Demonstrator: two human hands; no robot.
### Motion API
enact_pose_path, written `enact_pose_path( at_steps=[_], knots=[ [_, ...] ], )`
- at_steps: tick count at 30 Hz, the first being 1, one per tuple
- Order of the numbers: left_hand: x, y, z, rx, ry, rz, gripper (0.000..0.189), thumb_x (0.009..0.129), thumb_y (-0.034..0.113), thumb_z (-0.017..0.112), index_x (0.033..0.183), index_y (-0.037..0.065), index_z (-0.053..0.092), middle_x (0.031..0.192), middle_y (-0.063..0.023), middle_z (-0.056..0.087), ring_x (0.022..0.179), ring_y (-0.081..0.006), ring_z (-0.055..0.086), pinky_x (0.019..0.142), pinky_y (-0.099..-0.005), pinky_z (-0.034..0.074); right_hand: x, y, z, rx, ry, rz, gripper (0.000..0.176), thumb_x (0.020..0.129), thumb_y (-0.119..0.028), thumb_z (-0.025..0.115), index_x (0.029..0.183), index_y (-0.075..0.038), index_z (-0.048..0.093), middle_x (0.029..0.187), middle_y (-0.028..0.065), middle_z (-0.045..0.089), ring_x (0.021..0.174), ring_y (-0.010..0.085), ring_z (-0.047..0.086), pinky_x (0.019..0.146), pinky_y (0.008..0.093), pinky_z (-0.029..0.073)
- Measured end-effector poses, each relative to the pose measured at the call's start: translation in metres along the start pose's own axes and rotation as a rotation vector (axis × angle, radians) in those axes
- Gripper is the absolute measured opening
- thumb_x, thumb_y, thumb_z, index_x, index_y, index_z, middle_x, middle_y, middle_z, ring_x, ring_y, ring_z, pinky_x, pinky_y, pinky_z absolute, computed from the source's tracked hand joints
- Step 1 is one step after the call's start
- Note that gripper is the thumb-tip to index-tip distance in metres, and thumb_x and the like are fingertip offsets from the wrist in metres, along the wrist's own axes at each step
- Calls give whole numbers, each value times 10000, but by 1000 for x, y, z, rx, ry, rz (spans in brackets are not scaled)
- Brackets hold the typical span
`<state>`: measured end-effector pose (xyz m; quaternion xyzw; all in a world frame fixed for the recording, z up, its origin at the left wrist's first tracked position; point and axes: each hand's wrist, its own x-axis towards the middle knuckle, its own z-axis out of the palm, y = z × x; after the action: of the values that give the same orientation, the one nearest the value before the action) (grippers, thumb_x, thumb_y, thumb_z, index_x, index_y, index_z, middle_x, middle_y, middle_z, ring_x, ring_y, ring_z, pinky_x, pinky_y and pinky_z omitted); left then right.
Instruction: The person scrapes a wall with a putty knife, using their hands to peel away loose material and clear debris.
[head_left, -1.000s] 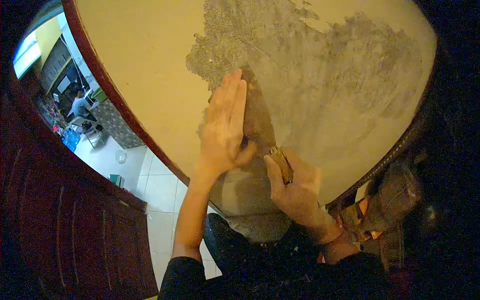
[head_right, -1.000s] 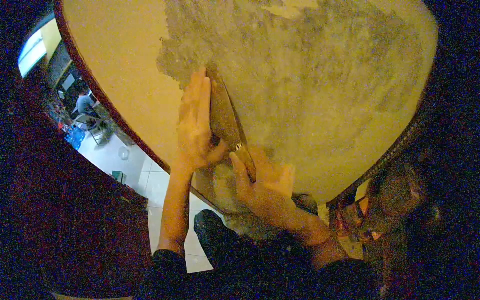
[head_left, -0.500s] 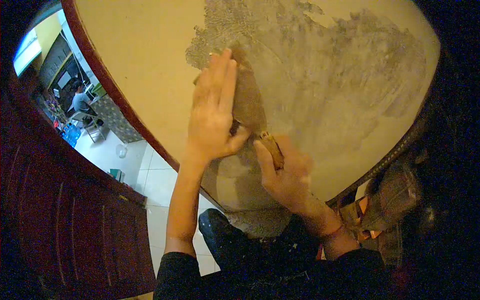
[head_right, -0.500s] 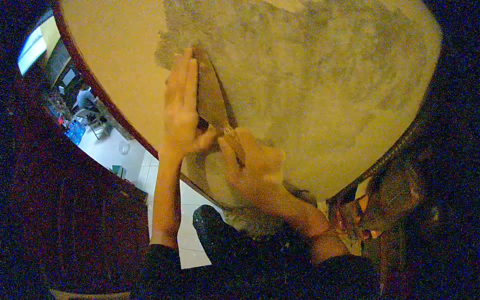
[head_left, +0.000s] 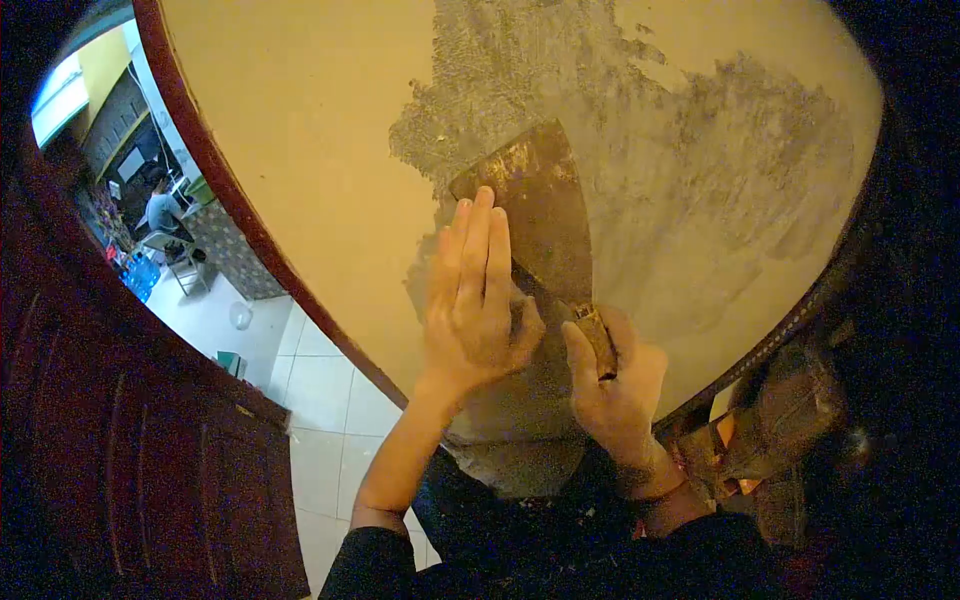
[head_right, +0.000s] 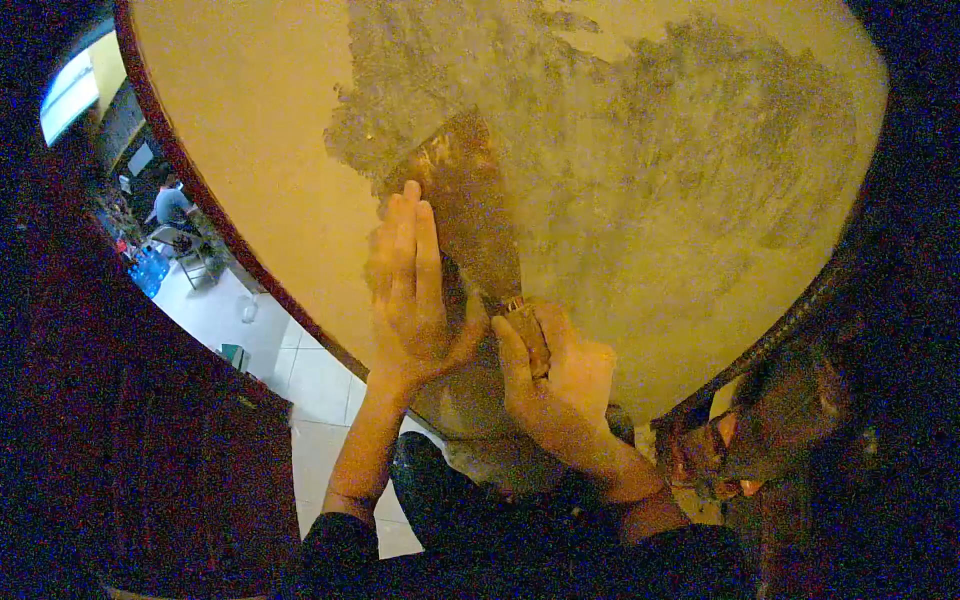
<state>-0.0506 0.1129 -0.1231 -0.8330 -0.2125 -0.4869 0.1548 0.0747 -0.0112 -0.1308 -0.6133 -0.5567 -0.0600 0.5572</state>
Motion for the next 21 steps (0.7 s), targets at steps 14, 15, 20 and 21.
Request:
enact_pose_path(
  at_steps=[14,15,20,21],
  knots=[
    [-4,2,4,-4,89,-56,870,749,182,678,1474,-93,283,1532,-318,280,1411,-484,298,1143,-547,284,5,-6,-12,119,-122,-126,253,886,-87,629,1127,-11,632,745,154,650,581,285,636,554,349,498],
    [-4,4,0,-21,63,-56,877,740,169,685,1475,-90,284,1530,-322,281,1409,-484,302,1139,-551,288,4,-7,-12,124,-125,-116,253,886,-87,629,1127,-11,632,745,154,650,581,285,636,554,349,498],
    [3,0,-6,-49,58,-42,904,723,154,694,1484,-87,270,1532,-328,273,1411,-482,298,1136,-555,284,11,-19,-11,182,-167,-108,270,893,-78,621,1154,-12,631,794,159,677,646,304,682,579,353,525],
    [4,-3,-10,-43,32,-43,906,727,166,687,1487,-88,264,1536,-326,267,1418,-478,287,1143,-552,272,12,-16,-9,177,-171,-107,270,893,-78,621,1154,-12,631,794,159,677,646,304,682,579,353,525]
  ],
)
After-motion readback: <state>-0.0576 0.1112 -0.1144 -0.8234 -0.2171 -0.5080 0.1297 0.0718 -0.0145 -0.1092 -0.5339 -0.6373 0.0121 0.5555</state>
